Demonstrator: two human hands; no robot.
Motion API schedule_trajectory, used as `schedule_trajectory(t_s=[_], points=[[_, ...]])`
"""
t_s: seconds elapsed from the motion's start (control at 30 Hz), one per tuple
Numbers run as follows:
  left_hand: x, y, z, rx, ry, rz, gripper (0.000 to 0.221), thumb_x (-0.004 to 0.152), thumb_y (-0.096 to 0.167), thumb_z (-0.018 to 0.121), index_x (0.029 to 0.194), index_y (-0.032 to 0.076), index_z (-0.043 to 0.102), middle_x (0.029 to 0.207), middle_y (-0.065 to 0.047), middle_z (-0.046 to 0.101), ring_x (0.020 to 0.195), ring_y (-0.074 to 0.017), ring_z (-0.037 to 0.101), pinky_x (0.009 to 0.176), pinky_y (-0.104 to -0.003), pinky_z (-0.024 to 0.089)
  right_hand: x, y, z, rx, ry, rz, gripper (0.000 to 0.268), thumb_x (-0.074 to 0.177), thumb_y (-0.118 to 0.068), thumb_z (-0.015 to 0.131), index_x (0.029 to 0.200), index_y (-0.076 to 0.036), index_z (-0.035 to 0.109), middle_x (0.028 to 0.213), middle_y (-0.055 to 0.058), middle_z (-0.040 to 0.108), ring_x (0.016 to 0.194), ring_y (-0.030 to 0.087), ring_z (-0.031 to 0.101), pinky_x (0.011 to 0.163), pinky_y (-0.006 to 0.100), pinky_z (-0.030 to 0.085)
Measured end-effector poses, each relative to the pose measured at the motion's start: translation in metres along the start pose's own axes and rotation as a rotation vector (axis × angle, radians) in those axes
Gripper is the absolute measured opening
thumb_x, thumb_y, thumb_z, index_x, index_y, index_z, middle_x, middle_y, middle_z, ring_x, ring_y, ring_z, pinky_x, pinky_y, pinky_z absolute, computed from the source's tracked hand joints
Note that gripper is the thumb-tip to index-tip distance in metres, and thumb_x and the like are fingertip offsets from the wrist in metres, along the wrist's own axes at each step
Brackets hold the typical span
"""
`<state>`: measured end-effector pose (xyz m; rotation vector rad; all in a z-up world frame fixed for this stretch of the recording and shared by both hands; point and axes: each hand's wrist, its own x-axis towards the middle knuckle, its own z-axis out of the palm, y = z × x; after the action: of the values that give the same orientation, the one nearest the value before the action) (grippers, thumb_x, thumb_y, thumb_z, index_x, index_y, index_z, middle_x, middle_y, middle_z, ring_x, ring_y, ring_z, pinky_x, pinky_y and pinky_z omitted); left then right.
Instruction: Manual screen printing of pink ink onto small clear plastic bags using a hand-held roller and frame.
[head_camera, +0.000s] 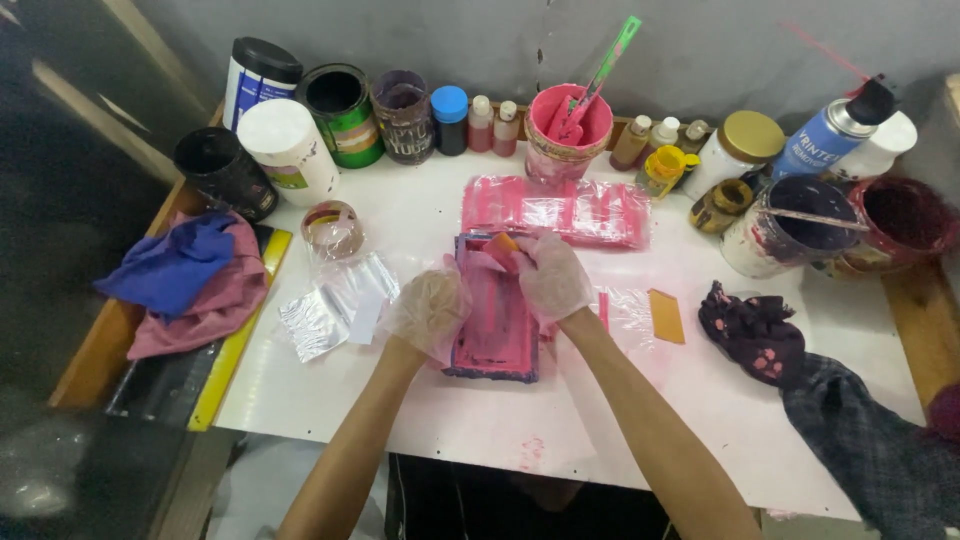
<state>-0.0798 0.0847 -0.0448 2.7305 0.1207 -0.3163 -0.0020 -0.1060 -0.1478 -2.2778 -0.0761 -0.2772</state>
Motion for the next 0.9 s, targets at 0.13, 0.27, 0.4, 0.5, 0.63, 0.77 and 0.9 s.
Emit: schedule_trajectory(t_s=[0.13,0.27,0.4,0.5,0.63,0.77,0.9], points=[[-0.001,0.003,0.0,-0.005,0.003,0.003,0.061,0.099,0.035,0.031,0.149,0.003,0.047,0.108,-0.03,0.073,0.108,-0.0455,0.071,0.092,-0.057,0.058,0.014,-0.005,0.0,-0.499,-0.051,-0.432,0.017,0.095,-0.024,0.06,0.103,-0.02,0.074,0.1,0.008,0.069,0.094,0.029,0.07,0.083,0.04,0.059],[-0.002,0.006,-0.002,-0.001,0.005,0.014,0.061,0.099,0.035,0.031,0.149,0.003,0.046,0.109,-0.03,0.073,0.108,-0.0457,0.071,0.093,-0.058,0.058,0.021,0.001,0.008,-0.612,-0.081,-0.517,0.016,0.091,-0.017,0.055,0.094,-0.014,0.071,0.087,0.013,0.065,0.082,0.035,0.07,0.07,0.045,0.059],[0.009,0.001,0.009,-0.007,0.012,0.01,0.062,0.099,0.035,0.031,0.15,0.003,0.046,0.109,-0.031,0.072,0.108,-0.0458,0.071,0.093,-0.058,0.058,0.036,0.05,0.023,-0.321,-0.163,-0.53,0.024,0.094,-0.02,0.051,0.097,-0.015,0.074,0.097,0.013,0.071,0.092,0.034,0.071,0.077,0.04,0.06],[0.012,0.004,0.019,-0.005,0.108,0.014,0.061,0.1,0.038,0.03,0.15,0.007,0.048,0.103,-0.028,0.074,0.103,-0.045,0.072,0.088,-0.055,0.06,0.037,0.052,0.029,-0.462,-0.222,-0.518,0.02,0.092,-0.023,0.053,0.101,-0.017,0.07,0.1,0.009,0.071,0.097,0.03,0.071,0.084,0.041,0.059],[0.0,0.006,0.006,0.011,0.146,-0.043,0.06,0.101,0.041,0.029,0.147,0.012,0.053,0.104,-0.025,0.075,0.102,-0.0428,0.073,0.089,-0.054,0.059,0.023,0.035,0.022,-0.472,-0.319,-0.39,0.021,0.094,-0.028,0.052,0.103,-0.015,0.066,0.103,0.01,0.074,0.102,0.028,0.071,0.088,0.039,0.058],[-0.016,0.025,-0.01,-0.027,0.215,-0.123,0.06,0.102,0.048,0.026,0.145,0.019,0.057,0.101,-0.022,0.076,0.1,-0.041,0.074,0.087,-0.052,0.06,0.009,0.03,0.022,-0.473,-0.258,-0.42,0.016,0.094,-0.036,0.055,0.101,-0.022,0.059,0.102,-0.001,0.073,0.106,0.021,0.071,0.09,0.032,0.054],[0.031,-0.005,0.043,0.0,0.123,-0.033,0.058,0.1,0.042,0.029,0.144,0.016,0.057,0.101,-0.022,0.076,0.102,-0.0411,0.074,0.087,-0.054,0.061,-0.024,0.027,0.016,-0.489,-0.277,-0.502,0.021,0.09,-0.03,0.058,0.098,-0.013,0.065,0.096,0.008,0.073,0.095,0.031,0.071,0.084,0.044,0.055]])
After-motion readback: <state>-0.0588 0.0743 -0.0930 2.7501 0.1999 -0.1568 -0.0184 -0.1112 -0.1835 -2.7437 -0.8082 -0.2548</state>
